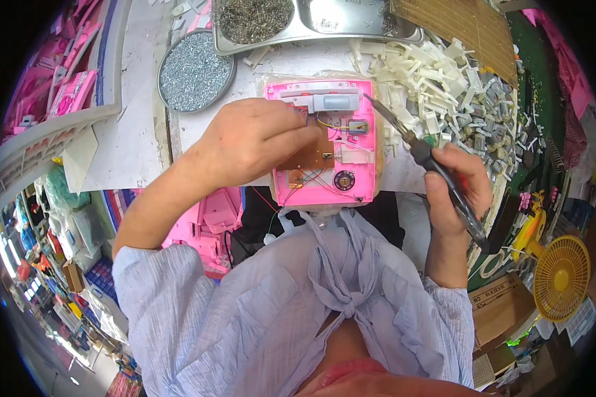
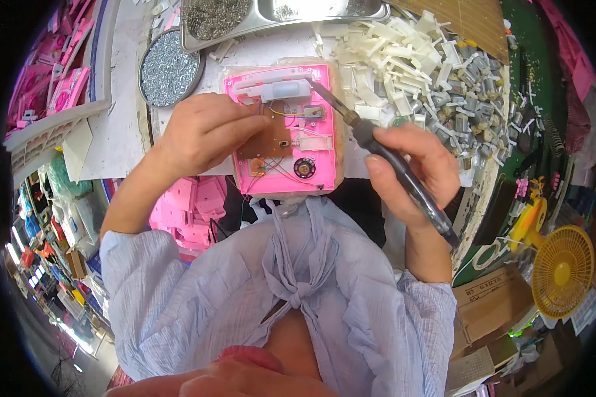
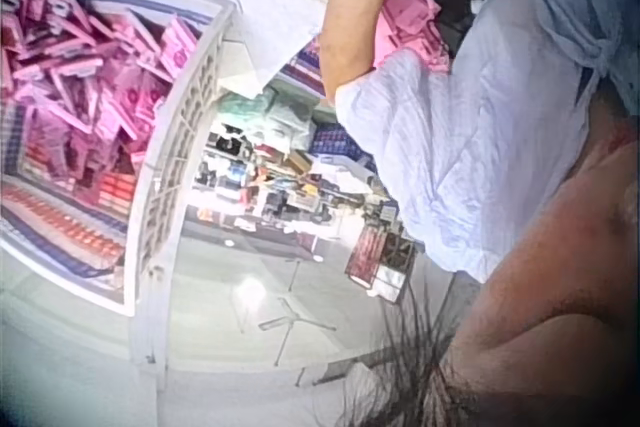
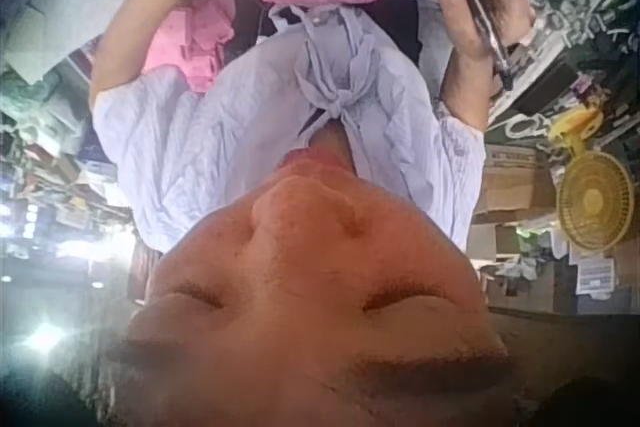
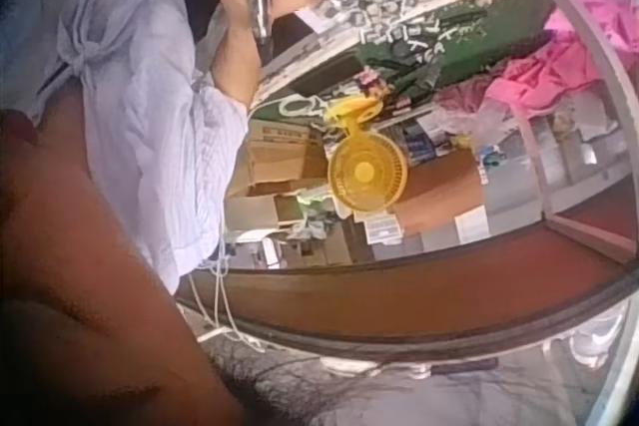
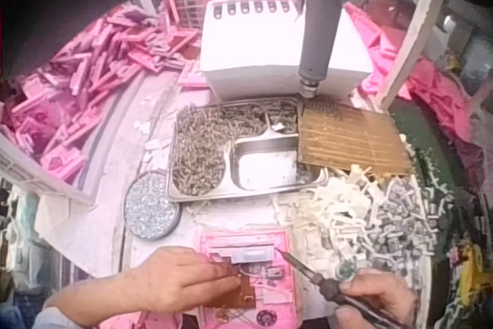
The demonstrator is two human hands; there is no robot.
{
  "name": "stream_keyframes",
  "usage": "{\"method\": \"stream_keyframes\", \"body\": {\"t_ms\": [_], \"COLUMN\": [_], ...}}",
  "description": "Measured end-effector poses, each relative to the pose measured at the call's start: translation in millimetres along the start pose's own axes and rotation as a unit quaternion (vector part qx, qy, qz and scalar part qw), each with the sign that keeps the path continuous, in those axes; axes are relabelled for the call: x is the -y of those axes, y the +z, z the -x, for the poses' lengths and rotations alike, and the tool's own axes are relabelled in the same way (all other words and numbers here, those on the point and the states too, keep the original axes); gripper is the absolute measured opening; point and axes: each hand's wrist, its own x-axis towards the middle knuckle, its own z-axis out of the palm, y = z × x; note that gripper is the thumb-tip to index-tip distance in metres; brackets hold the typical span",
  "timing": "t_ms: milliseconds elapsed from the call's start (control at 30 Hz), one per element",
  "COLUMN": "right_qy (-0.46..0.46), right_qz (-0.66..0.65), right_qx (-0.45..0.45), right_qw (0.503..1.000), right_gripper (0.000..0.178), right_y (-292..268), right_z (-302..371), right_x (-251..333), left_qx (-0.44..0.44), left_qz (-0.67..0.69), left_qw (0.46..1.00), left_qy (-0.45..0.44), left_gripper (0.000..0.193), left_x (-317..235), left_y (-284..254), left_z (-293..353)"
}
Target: Assembling and soldering components inside a pink toy electronic device.
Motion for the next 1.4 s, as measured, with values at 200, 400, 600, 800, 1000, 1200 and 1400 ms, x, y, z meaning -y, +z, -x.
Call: {"method": "stream_keyframes", "body": {"t_ms": [200, 400, 600, 800, 1000, 1200, 1400], "right_qy": [-0.037, -0.145, -0.188, -0.193, -0.149, -0.070, -0.040], "right_qz": [0.082, 0.033, 0.104, 0.115, 0.106, 0.111, 0.051], "right_qx": [0.125, 0.154, 0.070, 0.055, 0.068, 0.066, 0.093], "right_qw": [0.988, 0.977, 0.974, 0.973, 0.981, 0.989, 0.994], "right_gripper": [0.055, 0.057, 0.058, 0.062, 0.063, 0.062, 0.065], "right_y": [57, 107, 102, 93, 91, 90, 79], "right_z": [-36, -55, -51, -56, -55, -59, -61], "right_x": [0, -24, -21, -15, -24, -16, -12], "left_qx": [-0.167, -0.259, -0.333, -0.253, -0.299, -0.275, -0.266], "left_qz": [-0.032, -0.039, 0.317, 0.347, 0.298, -0.003, 0.051], "left_qw": [0.979, 0.957, 0.807, 0.799, 0.804, 0.928, 0.919], "left_qy": [-0.113, -0.124, -0.370, -0.421, -0.419, -0.253, -0.286], "left_gripper": [0.032, 0.029, 0.036, 0.028, 0.018, 0.015, 0.013], "left_x": [-19, -32, -48, -47, -46, -35, -35], "left_y": [17, 33, 50, 43, 47, 51, 46], "left_z": [3, 13, 6, -12, -14, -14, -16]}}
